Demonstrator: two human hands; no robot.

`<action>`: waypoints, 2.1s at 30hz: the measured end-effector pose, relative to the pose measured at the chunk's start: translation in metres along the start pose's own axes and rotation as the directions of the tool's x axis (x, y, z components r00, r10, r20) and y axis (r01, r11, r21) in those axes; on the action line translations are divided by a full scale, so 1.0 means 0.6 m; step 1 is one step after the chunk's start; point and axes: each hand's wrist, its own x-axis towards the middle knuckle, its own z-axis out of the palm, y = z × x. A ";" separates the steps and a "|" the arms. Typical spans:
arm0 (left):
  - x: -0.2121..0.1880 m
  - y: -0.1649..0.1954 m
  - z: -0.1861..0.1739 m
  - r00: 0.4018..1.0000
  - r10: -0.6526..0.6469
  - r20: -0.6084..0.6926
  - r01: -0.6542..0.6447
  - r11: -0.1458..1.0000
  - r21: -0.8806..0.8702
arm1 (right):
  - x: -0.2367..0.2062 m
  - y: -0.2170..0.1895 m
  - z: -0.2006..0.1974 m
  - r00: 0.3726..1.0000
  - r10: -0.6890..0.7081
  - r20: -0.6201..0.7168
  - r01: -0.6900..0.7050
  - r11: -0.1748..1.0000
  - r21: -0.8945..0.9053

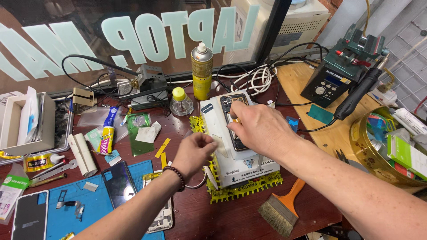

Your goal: The person uses a precision screwdriver to manipulate small components inside a disassembled smartphone. They repeatedly pick up tiny parts from the workbench and place them into the phone chassis, then apply adhesive from a tube to secure internal components.

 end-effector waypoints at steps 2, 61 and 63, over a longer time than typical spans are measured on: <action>0.009 -0.031 -0.066 0.994 -0.016 -0.112 0.031 0.990 0.135 | -0.001 -0.001 -0.002 0.999 0.026 0.022 -0.027 0.999 0.034; -0.035 0.067 0.031 0.981 -0.071 0.181 0.135 0.917 -0.375 | -0.011 0.013 0.011 0.996 -0.073 -0.049 0.083 0.968 0.238; -0.041 0.069 0.033 0.984 -0.074 0.162 0.130 0.921 -0.366 | -0.010 0.014 0.014 0.997 -0.056 -0.048 0.066 0.969 0.239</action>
